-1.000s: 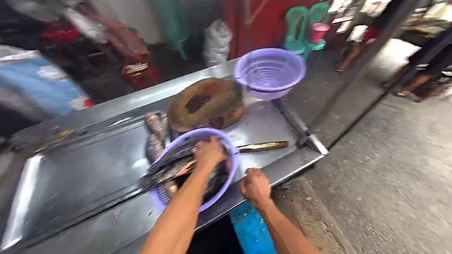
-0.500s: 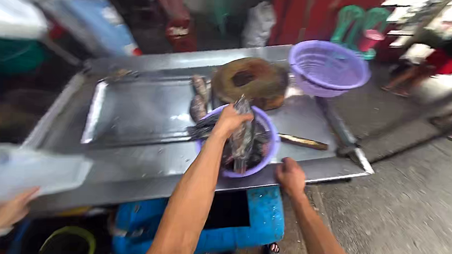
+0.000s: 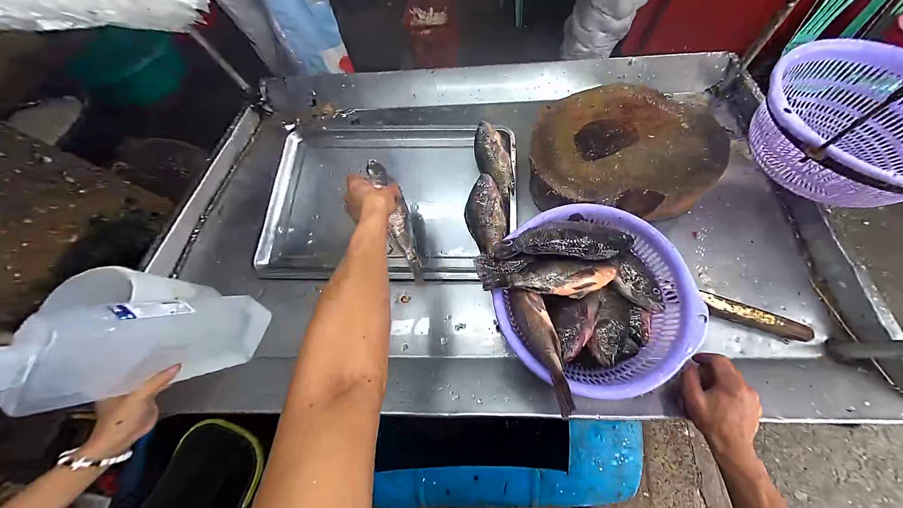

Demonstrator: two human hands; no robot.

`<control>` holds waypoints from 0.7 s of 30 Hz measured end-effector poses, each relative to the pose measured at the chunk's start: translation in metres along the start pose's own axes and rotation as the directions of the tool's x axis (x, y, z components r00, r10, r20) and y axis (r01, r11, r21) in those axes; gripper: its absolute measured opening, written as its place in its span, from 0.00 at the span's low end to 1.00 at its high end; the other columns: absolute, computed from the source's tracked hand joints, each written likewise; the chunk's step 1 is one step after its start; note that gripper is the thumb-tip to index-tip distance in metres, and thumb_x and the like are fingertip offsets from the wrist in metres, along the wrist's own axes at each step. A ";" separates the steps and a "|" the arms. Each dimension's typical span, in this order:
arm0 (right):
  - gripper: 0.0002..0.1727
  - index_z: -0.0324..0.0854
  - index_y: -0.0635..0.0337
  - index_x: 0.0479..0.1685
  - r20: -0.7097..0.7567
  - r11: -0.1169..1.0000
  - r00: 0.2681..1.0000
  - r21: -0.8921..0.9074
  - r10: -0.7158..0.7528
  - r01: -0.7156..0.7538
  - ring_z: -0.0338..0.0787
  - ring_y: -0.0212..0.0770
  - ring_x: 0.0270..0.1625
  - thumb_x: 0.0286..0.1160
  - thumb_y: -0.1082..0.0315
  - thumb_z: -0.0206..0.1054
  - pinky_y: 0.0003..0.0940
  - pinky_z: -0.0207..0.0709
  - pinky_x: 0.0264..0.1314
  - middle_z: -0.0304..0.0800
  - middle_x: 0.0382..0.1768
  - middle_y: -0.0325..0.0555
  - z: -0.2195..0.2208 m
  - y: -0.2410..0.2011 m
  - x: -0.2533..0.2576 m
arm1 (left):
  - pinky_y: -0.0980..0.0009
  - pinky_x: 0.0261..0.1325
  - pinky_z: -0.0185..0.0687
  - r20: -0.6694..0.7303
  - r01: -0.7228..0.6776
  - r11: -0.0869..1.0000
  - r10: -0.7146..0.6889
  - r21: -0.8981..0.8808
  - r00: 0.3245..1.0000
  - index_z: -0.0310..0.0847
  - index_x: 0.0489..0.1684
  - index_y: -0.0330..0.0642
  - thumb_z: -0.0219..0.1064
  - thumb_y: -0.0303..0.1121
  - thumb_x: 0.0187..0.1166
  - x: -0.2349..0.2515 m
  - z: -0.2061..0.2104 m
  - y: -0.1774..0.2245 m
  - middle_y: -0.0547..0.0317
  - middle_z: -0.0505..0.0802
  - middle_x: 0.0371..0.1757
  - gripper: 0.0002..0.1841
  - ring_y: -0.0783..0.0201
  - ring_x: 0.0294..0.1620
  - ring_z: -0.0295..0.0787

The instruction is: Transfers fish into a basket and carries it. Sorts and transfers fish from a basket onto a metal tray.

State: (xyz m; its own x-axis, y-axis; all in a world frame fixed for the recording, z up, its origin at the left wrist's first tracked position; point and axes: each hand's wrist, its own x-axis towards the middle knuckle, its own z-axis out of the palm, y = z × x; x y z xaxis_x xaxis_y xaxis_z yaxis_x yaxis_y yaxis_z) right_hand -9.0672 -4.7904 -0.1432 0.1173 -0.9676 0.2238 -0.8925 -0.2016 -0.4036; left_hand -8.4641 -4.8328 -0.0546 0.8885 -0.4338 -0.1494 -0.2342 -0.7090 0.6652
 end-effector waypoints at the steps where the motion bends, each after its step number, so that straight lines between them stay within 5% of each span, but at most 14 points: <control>1: 0.23 0.88 0.66 0.42 -0.007 1.000 1.000 -0.002 -0.010 0.010 0.90 0.62 0.32 0.71 0.55 0.55 0.65 0.76 0.32 0.90 0.30 0.58 0.001 0.002 0.000 | 0.31 0.74 0.71 -0.003 -0.079 0.997 0.079 0.017 0.997 0.67 0.80 0.31 0.74 0.40 0.74 -0.003 0.007 0.006 0.27 0.83 0.70 0.36 0.30 0.74 0.78; 3: 0.24 0.88 0.66 0.40 -0.021 0.999 0.999 -0.013 -0.032 0.032 0.89 0.59 0.31 0.72 0.54 0.54 0.63 0.76 0.31 0.89 0.29 0.57 0.001 0.004 0.001 | 0.34 0.71 0.76 0.043 -0.283 0.959 0.281 0.036 0.959 0.69 0.79 0.33 0.65 0.41 0.83 -0.014 0.022 0.012 0.33 0.88 0.67 0.29 0.34 0.70 0.84; 6: 0.24 0.88 0.66 0.39 -0.042 0.999 0.998 -0.001 -0.039 0.039 0.89 0.58 0.29 0.72 0.54 0.53 0.61 0.76 0.30 0.89 0.28 0.56 0.003 0.004 0.000 | 0.27 0.73 0.67 0.145 -0.478 0.871 0.462 0.114 0.875 0.72 0.81 0.37 0.66 0.42 0.82 -0.022 0.049 -0.006 0.28 0.76 0.79 0.30 0.26 0.80 0.69; 11: 0.24 0.88 0.64 0.38 -0.058 0.999 0.998 -0.015 -0.031 0.030 0.87 0.53 0.27 0.72 0.54 0.53 0.57 0.76 0.28 0.88 0.26 0.53 0.004 0.004 0.000 | 0.23 0.72 0.64 0.181 -0.475 0.872 0.452 0.116 0.874 0.70 0.86 0.48 0.67 0.49 0.81 -0.024 0.095 -0.045 0.31 0.68 0.86 0.33 0.25 0.84 0.63; 14: 0.24 0.88 0.65 0.38 -0.044 1.000 0.999 -0.007 -0.018 0.017 0.87 0.53 0.28 0.72 0.53 0.53 0.57 0.76 0.29 0.88 0.27 0.54 0.003 0.004 -0.002 | 0.23 0.72 0.64 0.151 -0.453 0.884 0.434 0.120 0.888 0.64 0.88 0.44 0.75 0.46 0.73 -0.037 0.095 -0.039 0.29 0.67 0.86 0.41 0.22 0.82 0.63; 21: 0.25 0.88 0.63 0.38 -0.060 1.000 0.998 -0.016 -0.023 0.022 0.87 0.51 0.26 0.73 0.52 0.53 0.54 0.75 0.27 0.87 0.25 0.50 0.006 0.007 -0.001 | 0.27 0.71 0.71 0.389 -0.698 0.642 0.583 0.318 0.713 0.60 0.91 0.45 0.74 0.24 0.70 -0.003 0.093 -0.022 0.33 0.69 0.86 0.43 0.23 0.79 0.68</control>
State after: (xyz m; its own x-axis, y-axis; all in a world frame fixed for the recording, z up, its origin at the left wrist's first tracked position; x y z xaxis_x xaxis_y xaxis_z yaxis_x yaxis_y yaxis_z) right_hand -9.0713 -4.7922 -0.1515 0.1109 -0.9518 0.2859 -0.8966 -0.2199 -0.3843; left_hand -8.4980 -4.8678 -0.1363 0.3439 -0.9390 -0.0040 -0.8958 -0.3293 0.2986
